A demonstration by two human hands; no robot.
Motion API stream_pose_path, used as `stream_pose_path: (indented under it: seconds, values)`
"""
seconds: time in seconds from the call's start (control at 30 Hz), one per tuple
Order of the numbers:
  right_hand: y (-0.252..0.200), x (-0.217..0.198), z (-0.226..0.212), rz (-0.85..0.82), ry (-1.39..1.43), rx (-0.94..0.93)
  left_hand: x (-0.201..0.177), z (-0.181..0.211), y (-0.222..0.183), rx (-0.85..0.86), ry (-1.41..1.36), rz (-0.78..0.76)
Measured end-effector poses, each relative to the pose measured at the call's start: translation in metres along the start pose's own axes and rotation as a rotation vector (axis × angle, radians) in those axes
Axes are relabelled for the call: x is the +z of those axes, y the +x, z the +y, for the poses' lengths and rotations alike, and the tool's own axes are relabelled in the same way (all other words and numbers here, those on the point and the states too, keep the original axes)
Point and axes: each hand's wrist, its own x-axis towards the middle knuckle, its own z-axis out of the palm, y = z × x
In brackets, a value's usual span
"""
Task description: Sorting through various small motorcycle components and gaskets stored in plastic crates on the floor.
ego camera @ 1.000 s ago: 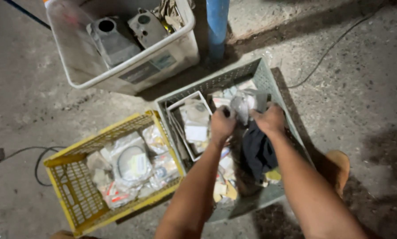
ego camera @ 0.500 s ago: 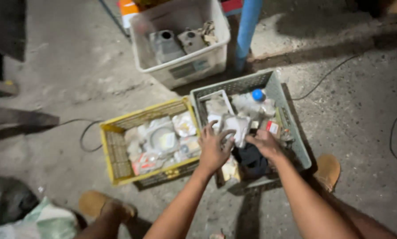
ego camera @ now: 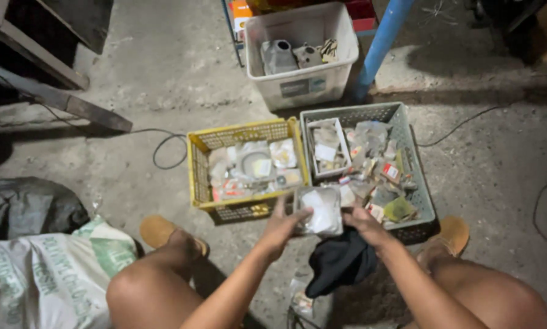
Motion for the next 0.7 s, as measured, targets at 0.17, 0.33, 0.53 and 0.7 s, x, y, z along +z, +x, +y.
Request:
stream_pose_path:
  seconds: [0.17, 0.33, 0.53, 0.7]
  values:
    - [-0.01, -0.003, 0.011, 0.175, -0.139, 0.018, -0.015, -0.04, 0.027, 0.183, 0.137, 0.053]
    - [-0.024, 0.02, -0.015, 0.309, -0.398, -0.149, -0.016, -0.058, 0.048, 0.285, 0.271, 0.141]
    - [-0.03, 0.04, -0.025, 0.444, -0.768, -0.208, -0.004, -0.037, 0.032, 0.347, 0.373, 0.077]
    - [-0.036, 0.057, -0.042, 0.593, -1.116, -0.282, 0.0, -0.039, 0.029, 0.388, 0.36, 0.16]
